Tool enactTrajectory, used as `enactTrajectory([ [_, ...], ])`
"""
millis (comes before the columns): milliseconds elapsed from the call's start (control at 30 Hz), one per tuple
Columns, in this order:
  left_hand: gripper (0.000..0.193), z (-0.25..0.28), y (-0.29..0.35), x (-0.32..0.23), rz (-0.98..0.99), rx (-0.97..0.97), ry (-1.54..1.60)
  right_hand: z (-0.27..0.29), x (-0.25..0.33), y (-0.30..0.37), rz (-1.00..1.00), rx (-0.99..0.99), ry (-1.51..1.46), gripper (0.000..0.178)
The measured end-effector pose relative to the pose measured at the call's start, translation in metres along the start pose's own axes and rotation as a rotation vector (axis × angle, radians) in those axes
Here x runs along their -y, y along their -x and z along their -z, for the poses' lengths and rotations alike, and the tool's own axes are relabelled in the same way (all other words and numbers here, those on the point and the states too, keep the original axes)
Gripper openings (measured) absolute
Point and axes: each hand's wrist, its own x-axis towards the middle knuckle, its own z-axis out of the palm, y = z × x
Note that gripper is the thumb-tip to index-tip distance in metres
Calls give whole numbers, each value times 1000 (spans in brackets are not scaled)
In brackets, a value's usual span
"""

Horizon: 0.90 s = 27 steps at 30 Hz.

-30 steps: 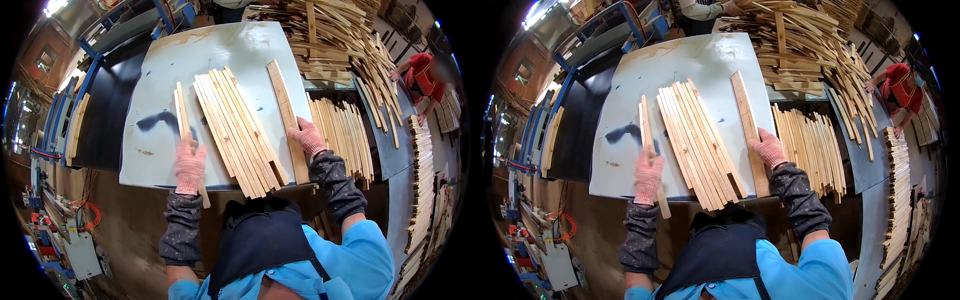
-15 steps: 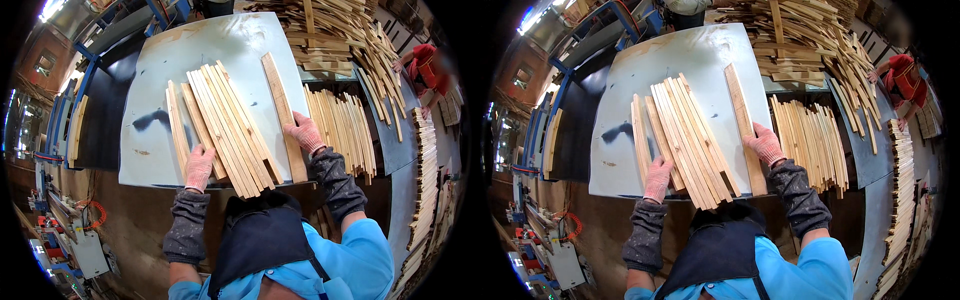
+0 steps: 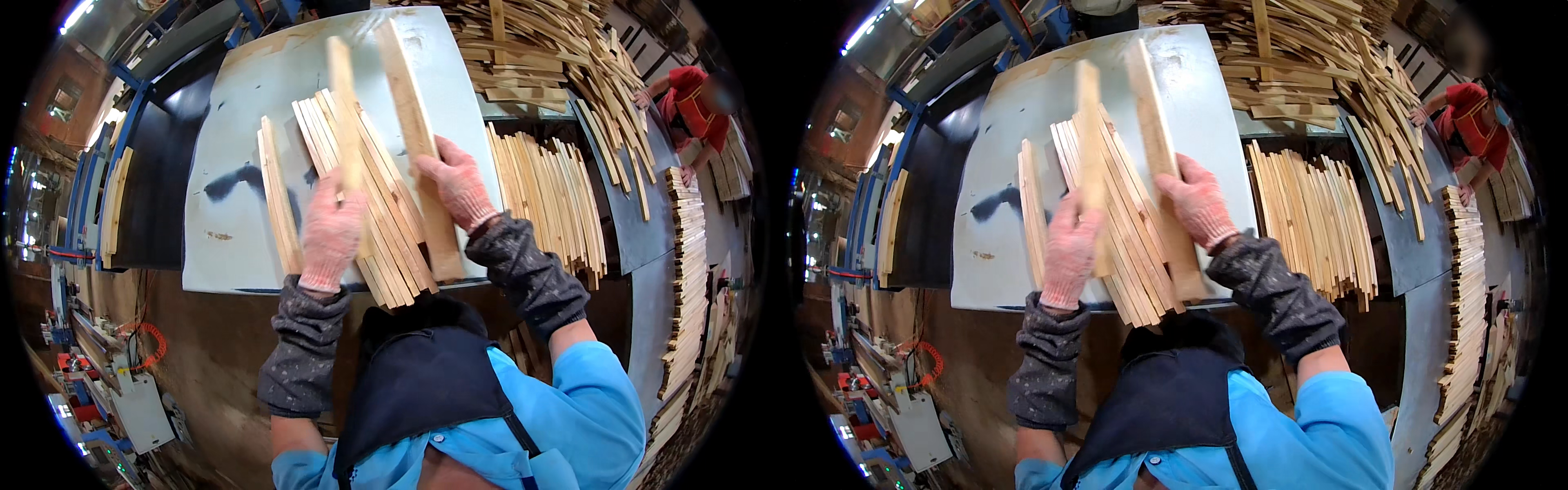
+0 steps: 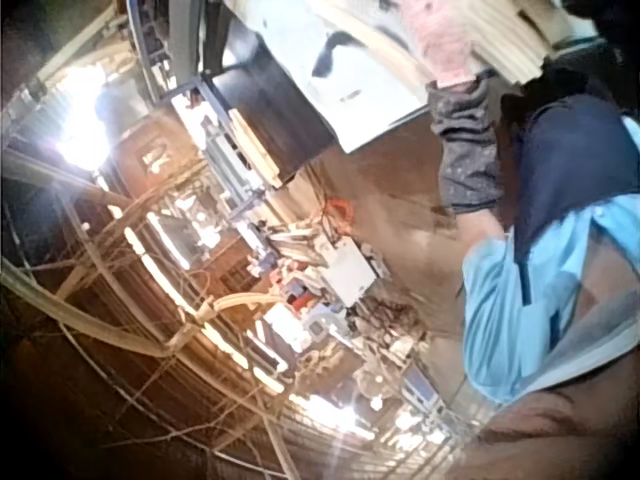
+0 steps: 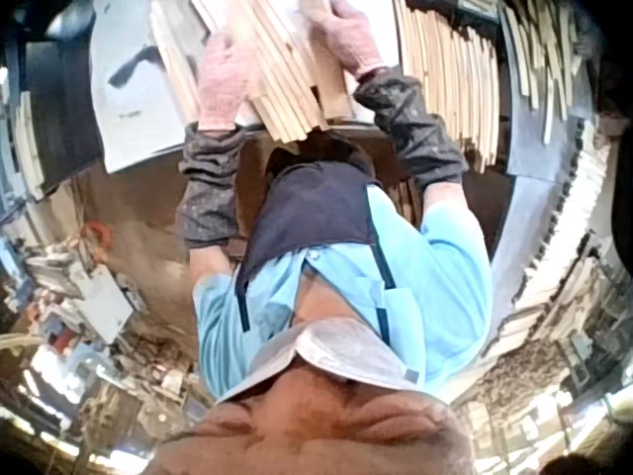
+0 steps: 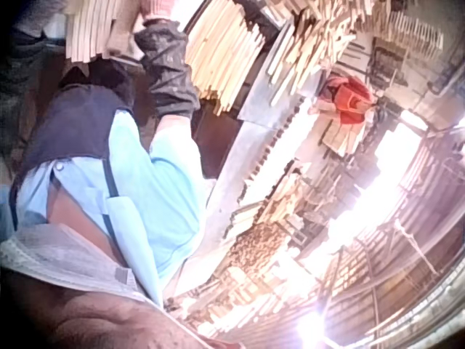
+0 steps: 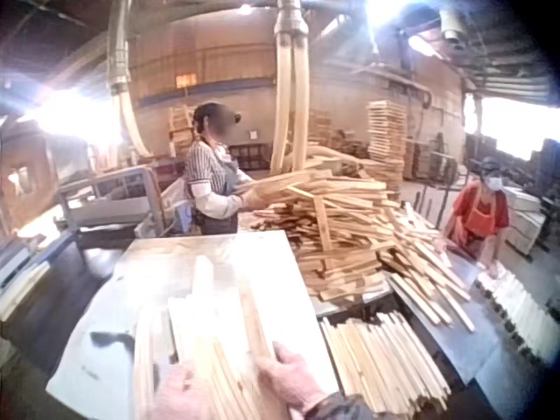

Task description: The person repeatedly picks up small wooden planks from a metal table, aligns them into neat stacks, and transfers the stacks onto a conveyor belt. Another worker is visible across the table also handling planks. The process continues with the person gathering, aligning, and moving planks in batches.

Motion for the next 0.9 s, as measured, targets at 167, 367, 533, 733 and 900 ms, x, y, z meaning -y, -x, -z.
enactTrajectory([
  [167, 76, -36, -10, -18, 32, 359, -181, -32, 6, -8, -43, -38, -375, 63],
  [367, 73, -25, -15, -11, -72, 522, -102, -10, 8, -5, -77, 167, -442, 71],
  [533, 63, 9, -2, 25, 111, 229, 158, 28, -4, -14, -68, 47, -133, 73],
  [733, 58, 29, 45, 66, 352, 28, 85, 72, -12, -33, -37, -124, 1047, 86],
  [900, 57, 4, 62, 80, 347, 14, 60, 64, -6, -27, -244, -32, 1210, 80],
])
